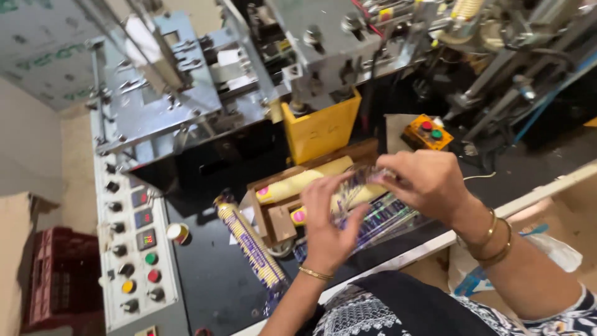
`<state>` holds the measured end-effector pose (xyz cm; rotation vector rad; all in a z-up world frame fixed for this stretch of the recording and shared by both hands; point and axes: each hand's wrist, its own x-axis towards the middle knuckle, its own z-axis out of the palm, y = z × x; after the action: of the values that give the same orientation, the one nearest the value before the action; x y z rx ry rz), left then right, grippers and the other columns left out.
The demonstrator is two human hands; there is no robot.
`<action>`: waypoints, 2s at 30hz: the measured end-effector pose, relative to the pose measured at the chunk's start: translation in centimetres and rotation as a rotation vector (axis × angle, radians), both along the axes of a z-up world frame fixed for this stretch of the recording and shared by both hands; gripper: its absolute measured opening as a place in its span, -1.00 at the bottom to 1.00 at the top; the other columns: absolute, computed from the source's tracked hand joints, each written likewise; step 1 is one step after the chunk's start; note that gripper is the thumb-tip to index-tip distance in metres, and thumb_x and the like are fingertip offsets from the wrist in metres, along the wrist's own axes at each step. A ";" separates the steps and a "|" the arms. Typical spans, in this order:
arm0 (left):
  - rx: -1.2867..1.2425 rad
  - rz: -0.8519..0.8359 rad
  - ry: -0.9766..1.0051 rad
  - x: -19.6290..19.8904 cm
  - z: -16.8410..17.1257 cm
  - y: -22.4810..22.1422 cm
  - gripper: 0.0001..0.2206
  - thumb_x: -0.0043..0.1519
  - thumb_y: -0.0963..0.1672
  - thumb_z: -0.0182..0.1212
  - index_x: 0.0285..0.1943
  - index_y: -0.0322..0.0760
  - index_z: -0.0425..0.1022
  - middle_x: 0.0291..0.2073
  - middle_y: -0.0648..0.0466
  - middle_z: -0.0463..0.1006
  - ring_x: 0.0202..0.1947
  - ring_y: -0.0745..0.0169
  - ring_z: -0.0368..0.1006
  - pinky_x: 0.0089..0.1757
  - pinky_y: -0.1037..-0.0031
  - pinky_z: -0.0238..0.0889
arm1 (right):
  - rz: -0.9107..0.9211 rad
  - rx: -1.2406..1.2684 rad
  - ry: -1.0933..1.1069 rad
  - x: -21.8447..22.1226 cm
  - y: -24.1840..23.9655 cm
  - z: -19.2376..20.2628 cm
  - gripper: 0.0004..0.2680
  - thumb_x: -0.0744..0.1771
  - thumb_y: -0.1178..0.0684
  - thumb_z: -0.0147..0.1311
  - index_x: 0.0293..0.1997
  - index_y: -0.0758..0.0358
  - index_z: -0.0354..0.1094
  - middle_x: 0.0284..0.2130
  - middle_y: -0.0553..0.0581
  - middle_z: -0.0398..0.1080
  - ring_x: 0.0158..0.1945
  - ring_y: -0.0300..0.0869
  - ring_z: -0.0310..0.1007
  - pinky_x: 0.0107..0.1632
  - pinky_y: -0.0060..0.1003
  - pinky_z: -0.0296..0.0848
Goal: Packing stacks of paper cups into plastic sleeves and then into a cardboard box.
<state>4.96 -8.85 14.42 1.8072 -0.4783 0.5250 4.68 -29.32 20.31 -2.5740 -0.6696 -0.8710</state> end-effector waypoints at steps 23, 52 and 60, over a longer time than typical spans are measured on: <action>-0.612 -0.220 0.549 1.1 -8.5 6.0 -0.94 0.27 -0.29 0.21 -0.18 -0.44 0.60 -0.35 0.05 0.62 -0.37 0.38 0.48 -0.28 0.58 0.35 | -0.548 0.223 0.450 -8.1 -6.5 0.9 -0.75 0.19 0.24 0.37 -0.08 0.33 0.56 -0.43 0.15 0.45 -0.46 -0.17 0.42 -0.35 -0.33 0.40; -0.341 -0.165 0.577 -11.0 -9.3 -10.4 -0.84 0.24 -0.15 0.25 -0.29 -0.41 0.57 -0.49 0.21 0.53 -0.48 0.51 0.34 -0.40 0.59 0.22 | -0.330 1.289 0.639 -24.1 -39.7 -27.6 -0.91 0.45 0.28 0.01 0.03 0.44 0.43 -0.37 0.05 0.42 -0.29 -0.33 0.36 -0.19 -0.50 0.36; -0.501 -0.391 0.815 -12.4 -8.5 -11.1 -0.91 0.20 -0.15 0.27 -0.33 -0.26 0.55 -0.52 0.22 0.51 -0.50 0.51 0.32 -0.41 0.60 0.14 | -0.421 1.409 0.564 -24.9 -40.5 -28.9 -0.82 0.54 0.05 -0.03 -0.04 0.40 0.36 -0.45 -0.08 0.30 -0.38 -0.40 0.19 -0.34 -0.49 0.20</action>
<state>-7.46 -19.92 5.96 1.2492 -0.1011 -0.3485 -20.19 -69.85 -8.56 -1.4581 0.5425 -0.3751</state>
